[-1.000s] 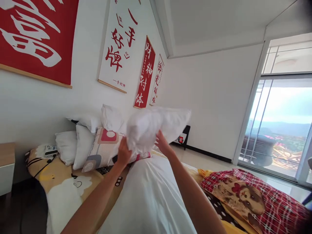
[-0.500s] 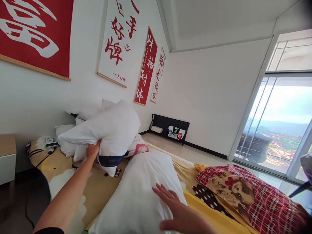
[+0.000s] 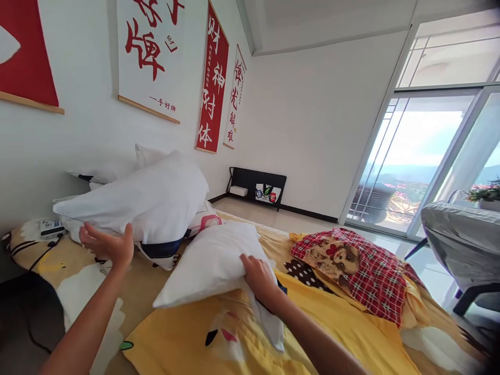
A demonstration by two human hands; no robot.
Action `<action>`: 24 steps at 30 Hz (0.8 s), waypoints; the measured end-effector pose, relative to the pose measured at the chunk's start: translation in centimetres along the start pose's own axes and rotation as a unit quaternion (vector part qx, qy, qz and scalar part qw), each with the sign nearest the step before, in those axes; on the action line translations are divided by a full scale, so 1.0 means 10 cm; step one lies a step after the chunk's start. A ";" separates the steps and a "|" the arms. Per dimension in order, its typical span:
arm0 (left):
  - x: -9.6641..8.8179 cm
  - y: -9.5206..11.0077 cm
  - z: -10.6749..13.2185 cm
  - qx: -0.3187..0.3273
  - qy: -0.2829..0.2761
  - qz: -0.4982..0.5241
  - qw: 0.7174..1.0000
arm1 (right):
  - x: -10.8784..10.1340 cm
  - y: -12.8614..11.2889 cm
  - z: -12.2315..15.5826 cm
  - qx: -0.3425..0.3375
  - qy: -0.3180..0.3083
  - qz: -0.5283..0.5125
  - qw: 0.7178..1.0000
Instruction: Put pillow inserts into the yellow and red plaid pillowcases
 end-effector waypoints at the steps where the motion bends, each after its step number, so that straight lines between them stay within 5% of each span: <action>1: -0.04 0.13 0.15 0.081 -0.007 -0.007 0.997 | -0.20 0.04 -0.18 0.012 0.026 -0.017 0.999; 3: 0.08 0.42 0.46 0.279 -0.143 -0.037 0.949 | -0.61 0.18 -0.54 0.052 0.087 -0.056 0.993; 5: 0.28 0.56 0.69 0.386 -0.270 -0.086 0.878 | -1.04 0.45 -0.82 0.120 0.165 -0.101 0.974; 7: 0.43 0.56 0.71 0.392 -0.300 -0.127 0.860 | -1.43 0.83 -0.92 0.206 0.248 -0.149 0.935; 10: 0.58 0.45 0.59 0.367 -0.296 -0.139 0.871 | -1.82 1.48 -0.65 0.334 0.372 -0.213 0.839; 13: 0.64 0.35 0.62 0.371 -0.294 -0.128 0.872 | -1.92 2.02 -0.13 0.420 0.461 -0.269 0.734; 16: 0.64 0.35 0.77 0.360 -0.287 -0.125 0.879 | -1.82 2.33 0.27 0.458 0.493 -0.326 0.664; 20: 0.58 0.46 0.95 0.340 -0.308 -0.148 0.876 | -1.67 2.46 0.36 0.468 0.494 -0.392 0.619; 24: 0.49 0.56 1.01 0.339 -0.321 -0.177 0.866 | -1.65 2.45 0.20 0.449 0.496 -0.433 0.604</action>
Point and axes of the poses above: each hand's wrist, its own z-axis away from the middle knuckle, its own x-axis out of the palm, y = z × x, the point moved 5 cm from there along -z, towards the middle knuckle, and after that the axes turned 4 degrees about -y, right-handed, at the moved point
